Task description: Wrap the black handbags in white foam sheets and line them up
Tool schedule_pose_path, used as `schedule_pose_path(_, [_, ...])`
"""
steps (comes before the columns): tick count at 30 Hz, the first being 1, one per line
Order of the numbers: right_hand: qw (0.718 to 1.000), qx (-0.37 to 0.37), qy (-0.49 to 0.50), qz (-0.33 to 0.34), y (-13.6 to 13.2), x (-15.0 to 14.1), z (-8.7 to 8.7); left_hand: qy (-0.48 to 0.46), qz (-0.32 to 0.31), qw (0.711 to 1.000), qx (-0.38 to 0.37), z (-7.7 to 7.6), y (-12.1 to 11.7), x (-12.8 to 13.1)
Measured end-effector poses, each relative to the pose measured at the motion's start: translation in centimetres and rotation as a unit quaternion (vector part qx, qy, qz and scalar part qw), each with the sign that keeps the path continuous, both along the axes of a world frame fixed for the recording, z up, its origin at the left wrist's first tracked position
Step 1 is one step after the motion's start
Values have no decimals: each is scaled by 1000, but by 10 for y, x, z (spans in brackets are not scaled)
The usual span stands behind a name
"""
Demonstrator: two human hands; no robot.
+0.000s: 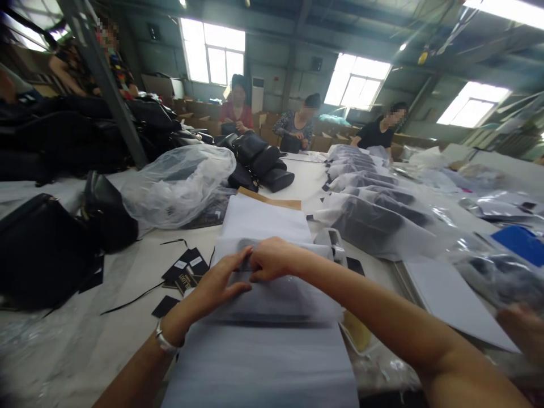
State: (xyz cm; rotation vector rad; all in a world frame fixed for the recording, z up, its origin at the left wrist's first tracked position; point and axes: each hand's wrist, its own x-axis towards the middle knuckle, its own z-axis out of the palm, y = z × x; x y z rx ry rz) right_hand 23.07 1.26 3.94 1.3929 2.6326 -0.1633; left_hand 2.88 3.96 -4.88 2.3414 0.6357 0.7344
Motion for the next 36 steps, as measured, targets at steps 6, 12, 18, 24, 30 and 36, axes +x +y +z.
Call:
schedule_pose_path(6, [995, 11, -100, 5, 7, -16, 3, -14, 16, 1000, 4, -5, -1, 3])
schedule_pose_path(12, [992, 37, -102, -61, 10, -5, 6, -16, 7, 999, -35, -4, 0, 3])
schedule_pose_path(18, [963, 105, -84, -233, -5, 37, 3, -4, 1, 1000, -19, -4, 1, 0])
schedule_pose_path(24, [926, 237, 105, -273, -84, 61, -26, 7, 83, 993, 87, 9, -11, 11])
schedule_pose_path(30, [952, 224, 154, -143, -150, 36, -65, 51, 75, 962, 257, 21, -22, 60])
schedule_pose_path(36, [955, 201, 146, -164, -148, 35, -105, 149, 57, 956, 245, -12, 1, 92])
